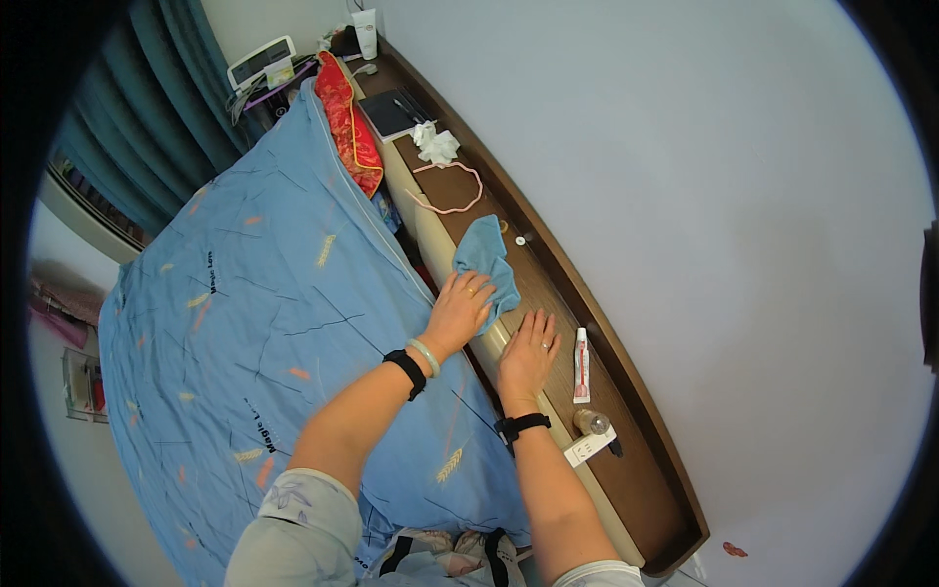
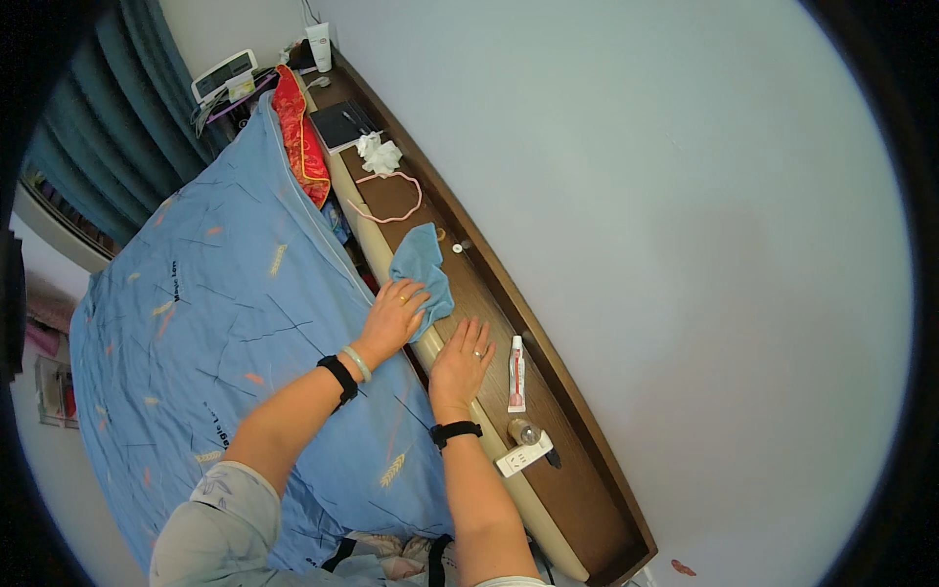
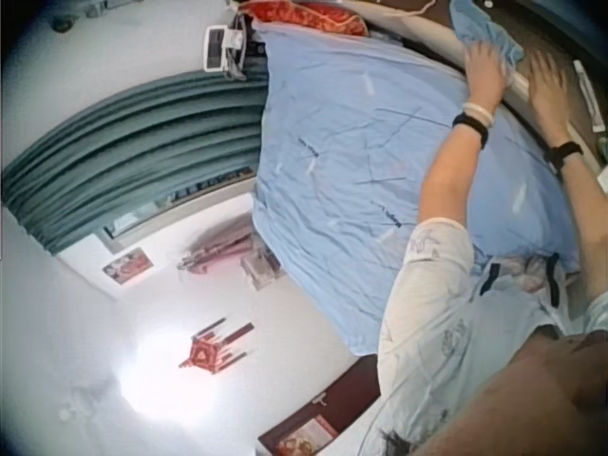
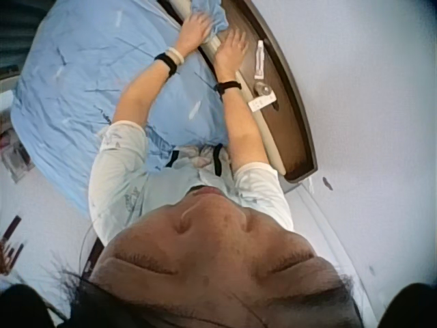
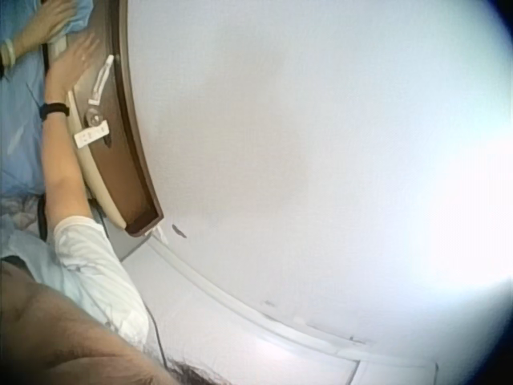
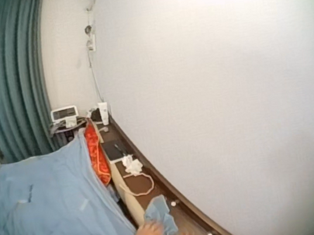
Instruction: The person wipes a door frame, a light switch, and a small grey table with a cloth before organizing small items on a headboard shelf.
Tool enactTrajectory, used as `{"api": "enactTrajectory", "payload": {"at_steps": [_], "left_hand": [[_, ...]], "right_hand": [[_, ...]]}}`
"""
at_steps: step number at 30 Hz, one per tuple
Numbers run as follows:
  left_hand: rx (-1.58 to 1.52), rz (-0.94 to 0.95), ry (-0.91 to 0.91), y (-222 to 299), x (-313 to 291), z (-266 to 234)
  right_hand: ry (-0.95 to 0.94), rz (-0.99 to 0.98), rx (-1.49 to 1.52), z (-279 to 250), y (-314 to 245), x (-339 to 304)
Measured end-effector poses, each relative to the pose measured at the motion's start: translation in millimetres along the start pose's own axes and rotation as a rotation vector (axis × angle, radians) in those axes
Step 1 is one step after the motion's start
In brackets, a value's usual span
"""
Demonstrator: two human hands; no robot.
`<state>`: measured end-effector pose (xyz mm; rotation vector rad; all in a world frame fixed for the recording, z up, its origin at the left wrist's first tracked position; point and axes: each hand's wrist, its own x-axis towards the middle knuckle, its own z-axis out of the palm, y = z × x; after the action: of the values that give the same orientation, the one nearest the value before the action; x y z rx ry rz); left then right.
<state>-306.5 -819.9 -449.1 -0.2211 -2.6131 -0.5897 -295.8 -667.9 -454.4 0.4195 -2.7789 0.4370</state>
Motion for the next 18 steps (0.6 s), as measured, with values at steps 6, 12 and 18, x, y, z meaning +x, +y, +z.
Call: {"api": "enactTrajectory", "payload": {"at_steps": [6, 12, 18], "left_hand": [[0.097, -0.302, 0.119, -35.2, 18.2, 7.3], [0.183, -0.387, 0.043, -84.9, 62.3, 12.1], [0.323, -0.42, -0.049, -127.9, 95.8, 7.1]], "right_hand": [[-0.026, -0.008, -0.002, -2.0, -8.0, 2.7], [-0.054, -0.004, -0.033, -5.4, -4.3, 3.3], [-0.071, -0.014, -0.044, -7.2, -10.4, 1.8]]}}
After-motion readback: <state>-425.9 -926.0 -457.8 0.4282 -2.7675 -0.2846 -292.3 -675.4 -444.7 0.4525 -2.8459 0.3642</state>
